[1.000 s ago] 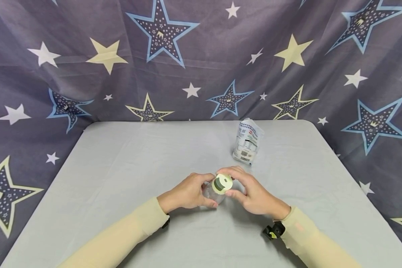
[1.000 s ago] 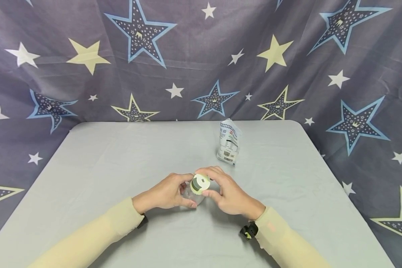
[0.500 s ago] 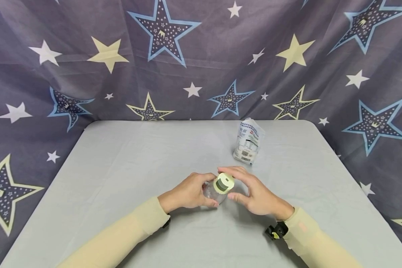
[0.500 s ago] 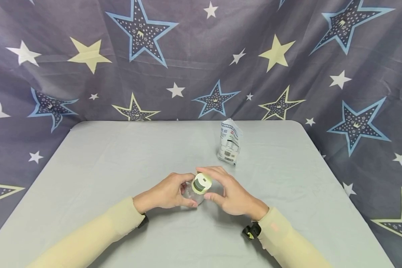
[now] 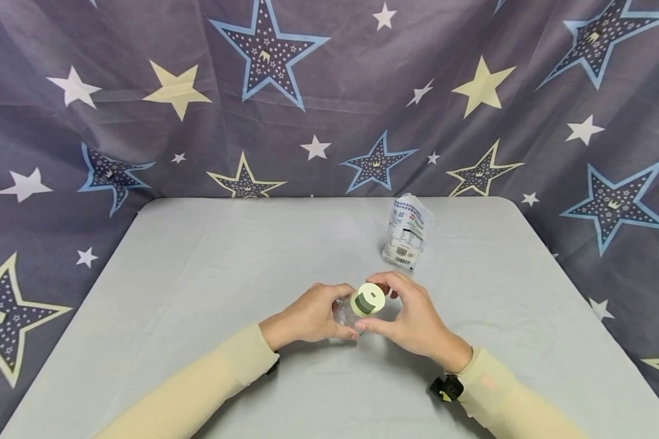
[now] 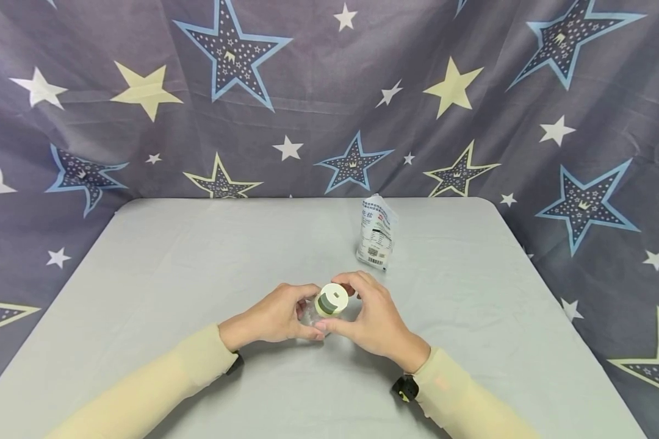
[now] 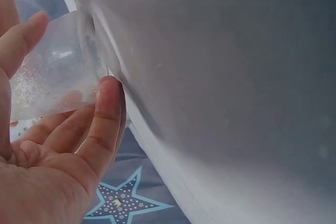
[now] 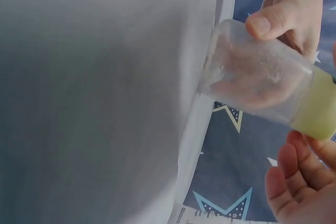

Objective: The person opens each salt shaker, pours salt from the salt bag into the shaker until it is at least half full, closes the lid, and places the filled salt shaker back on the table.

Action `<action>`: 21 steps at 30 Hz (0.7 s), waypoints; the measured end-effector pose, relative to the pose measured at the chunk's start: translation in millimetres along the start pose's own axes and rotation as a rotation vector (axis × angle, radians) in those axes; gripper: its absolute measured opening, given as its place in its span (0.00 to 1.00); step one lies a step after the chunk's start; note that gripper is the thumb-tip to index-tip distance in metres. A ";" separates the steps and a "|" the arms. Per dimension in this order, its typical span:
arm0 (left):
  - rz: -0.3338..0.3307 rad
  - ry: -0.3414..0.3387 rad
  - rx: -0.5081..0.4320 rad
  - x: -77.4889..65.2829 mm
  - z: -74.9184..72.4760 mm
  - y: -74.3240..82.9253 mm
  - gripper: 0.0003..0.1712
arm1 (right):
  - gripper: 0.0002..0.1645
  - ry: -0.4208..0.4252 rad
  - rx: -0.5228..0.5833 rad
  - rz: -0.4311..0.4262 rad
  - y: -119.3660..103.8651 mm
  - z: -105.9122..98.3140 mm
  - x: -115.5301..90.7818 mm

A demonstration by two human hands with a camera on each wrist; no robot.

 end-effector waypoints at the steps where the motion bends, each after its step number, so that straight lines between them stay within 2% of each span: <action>1: -0.001 0.001 -0.001 0.0 0.0 0.0 0.32 | 0.39 0.008 -0.007 0.002 -0.3 0.1 -0.1; 10: -0.005 -0.003 -0.016 -0.2 0.8 0.1 0.33 | 0.31 0.051 -0.039 -0.008 -3.9 -2.9 1.0; 21: -0.017 -0.019 -0.019 -0.1 0.8 -0.3 0.34 | 0.29 0.011 0.010 -0.013 -3.2 -0.8 1.7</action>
Point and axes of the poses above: each hand's wrist, its own x-axis towards the middle knuckle, its own z-axis out of the palm, y = z × x, the point moved 10 cm from there along x, towards the middle knuckle, and after that the axes turned 8 degrees about x, right-handed, at the moved point
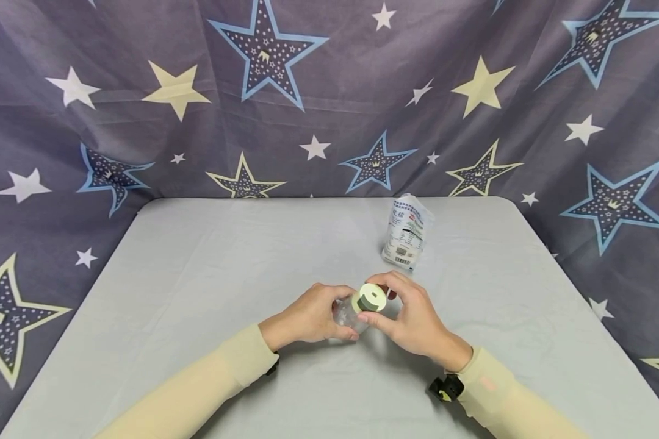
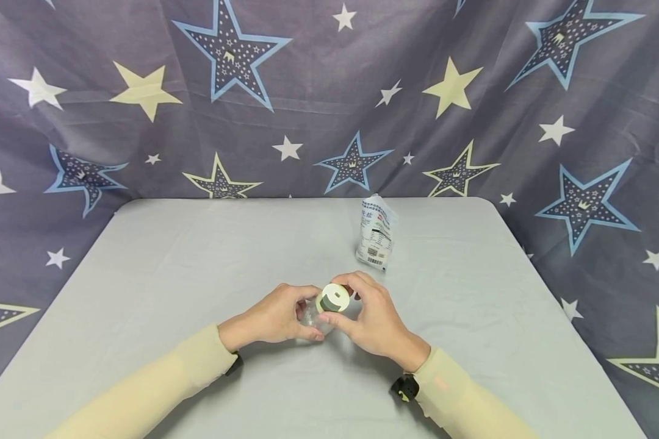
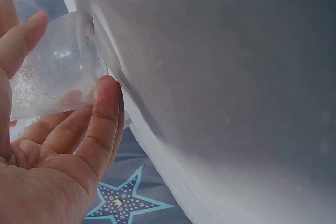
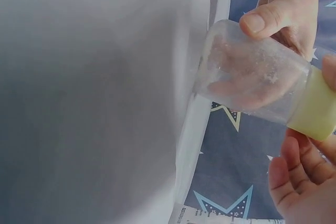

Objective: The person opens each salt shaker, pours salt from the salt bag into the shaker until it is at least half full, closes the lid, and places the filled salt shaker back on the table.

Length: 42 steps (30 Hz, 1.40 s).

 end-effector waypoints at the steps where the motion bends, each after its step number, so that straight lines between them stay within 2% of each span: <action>1: 0.001 -0.001 -0.002 -0.1 0.0 0.1 0.33 | 0.29 -0.005 0.004 -0.002 -0.1 0.3 0.1; 10: 0.000 -0.012 -0.007 0.5 0.9 0.3 0.34 | 0.27 -0.070 0.037 -0.021 0.9 4.1 0.4; 30: 0.001 -0.008 0.007 -0.1 -0.3 2.0 0.33 | 0.37 -0.240 0.105 -0.016 -3.7 14.3 -3.1; 36: -0.002 -0.011 0.021 -0.1 0.0 1.7 0.34 | 0.42 -0.214 0.081 -0.016 -4.4 12.3 -3.5; 42: 0.008 -0.004 0.029 0.3 -0.2 2.6 0.34 | 0.43 -0.112 0.009 0.010 -1.9 4.6 -1.7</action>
Point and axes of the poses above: each hand's wrist, its own x-axis towards the middle knuckle, its own z-axis out of the palm, y = z × x, the point moved 10 cm from there along x, towards the middle knuckle, and after that the axes turned 8 degrees about x, right-handed, at the moved point
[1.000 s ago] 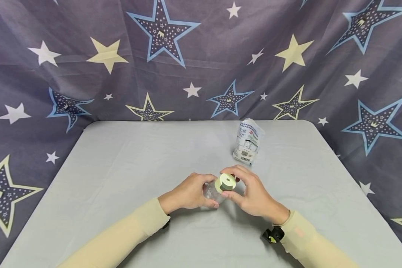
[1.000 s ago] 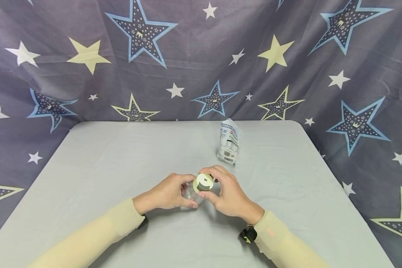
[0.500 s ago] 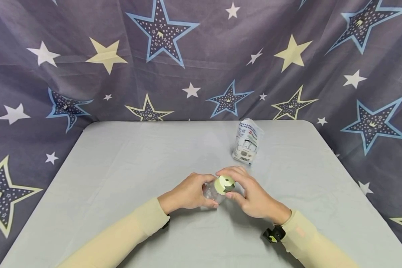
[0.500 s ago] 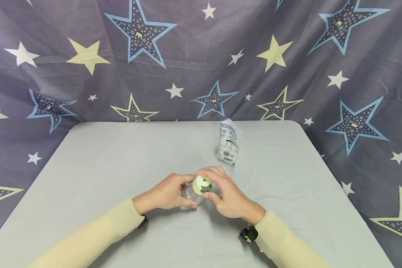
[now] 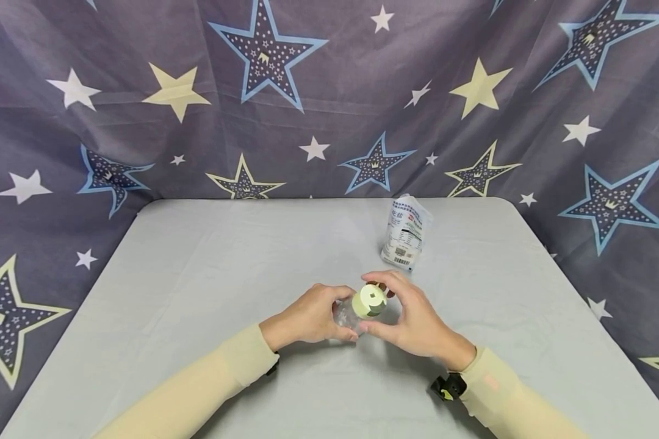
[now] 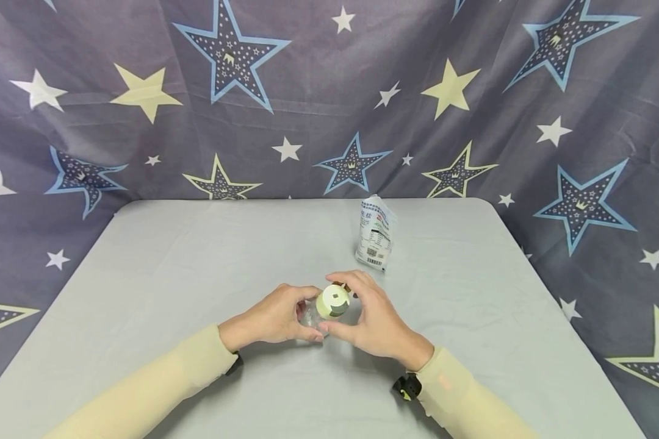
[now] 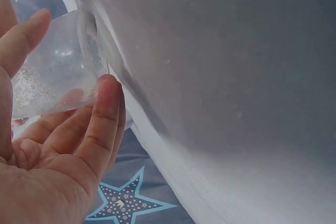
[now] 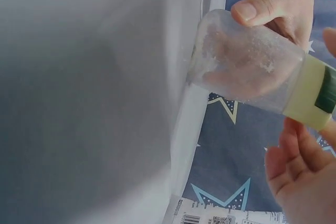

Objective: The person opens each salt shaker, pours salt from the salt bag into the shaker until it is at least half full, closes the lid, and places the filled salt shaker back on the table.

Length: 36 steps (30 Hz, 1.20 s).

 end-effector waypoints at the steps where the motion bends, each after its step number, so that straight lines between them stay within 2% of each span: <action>1: 0.002 0.001 0.001 0.1 0.0 0.2 0.34 | 0.43 0.019 -0.009 0.004 0.2 -1.3 0.2; 6: 0.002 0.003 -0.007 -0.3 -0.6 0.5 0.34 | 0.37 0.083 -0.037 0.011 0.8 -4.4 -0.6; 16: -0.014 -0.009 -0.027 -0.6 -0.3 0.8 0.34 | 0.30 0.136 -0.049 0.019 1.7 -6.2 -1.2; 27: -0.005 -0.004 -0.027 -0.3 -0.3 1.3 0.34 | 0.27 0.118 -0.065 0.013 0.6 -6.2 -0.5; 36: 0.002 -0.005 -0.020 -0.6 -0.9 2.2 0.34 | 0.29 0.079 -0.049 -0.022 -3.5 -4.8 -0.7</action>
Point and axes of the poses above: each hand's wrist, its own x-axis towards the middle knuckle, its own z-axis out of the palm, y = z × x, the point moved 10 cm from there along x, towards the middle knuckle, and after that the axes turned 8 degrees about x, right-handed, at the moved point
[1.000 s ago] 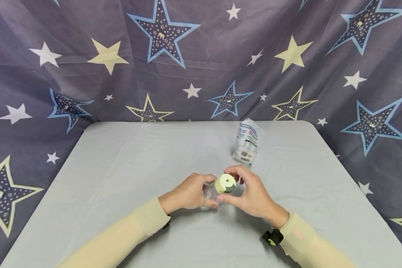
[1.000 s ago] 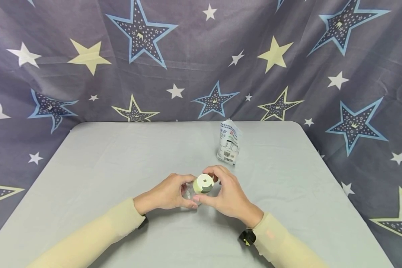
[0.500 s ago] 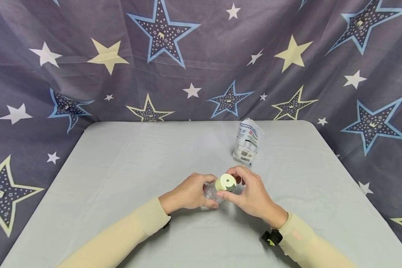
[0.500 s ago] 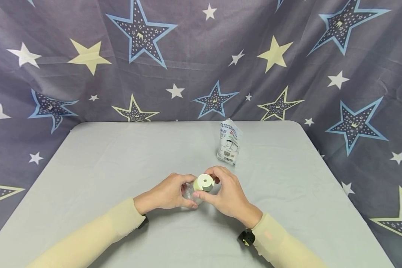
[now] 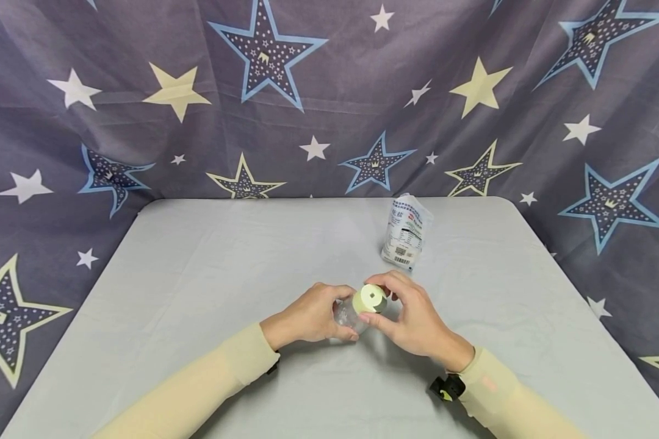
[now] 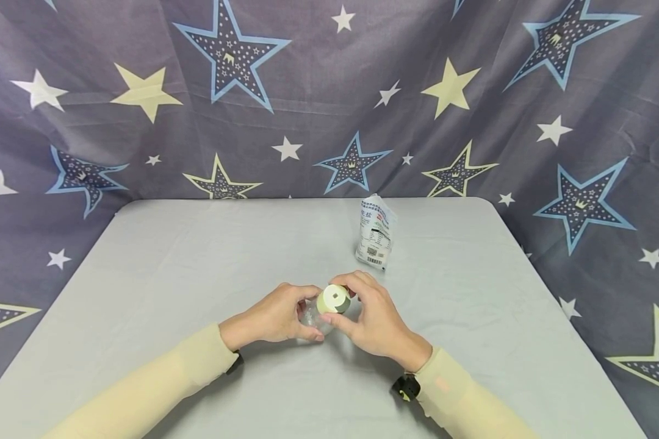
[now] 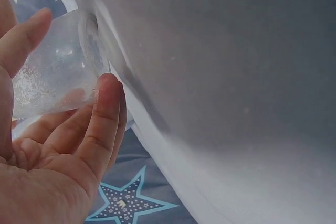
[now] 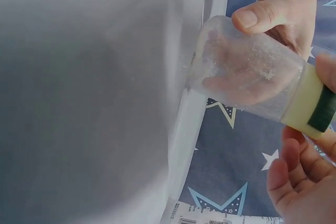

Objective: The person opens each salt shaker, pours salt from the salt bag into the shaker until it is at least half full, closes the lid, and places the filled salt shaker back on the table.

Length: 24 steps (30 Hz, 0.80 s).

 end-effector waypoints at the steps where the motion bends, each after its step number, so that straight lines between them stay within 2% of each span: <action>1: -0.001 0.000 0.002 0.0 0.0 -0.1 0.34 | 0.29 -0.005 0.004 -0.004 -0.3 0.2 -0.1; 16: 0.006 -0.001 -0.006 -0.4 -0.2 0.0 0.35 | 0.37 -0.123 0.083 -0.042 -5.5 7.9 -0.6; 24: 0.003 -0.004 0.004 0.3 0.0 0.1 0.35 | 0.42 -0.122 0.078 -0.038 -3.8 6.9 -1.2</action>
Point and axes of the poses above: each hand's wrist, its own x-axis towards the middle knuckle, its own z-axis out of the palm, y = z × x, the point moved 10 cm from there along x, towards the middle knuckle, and after that the axes turned 8 degrees about x, right-handed, at the moved point
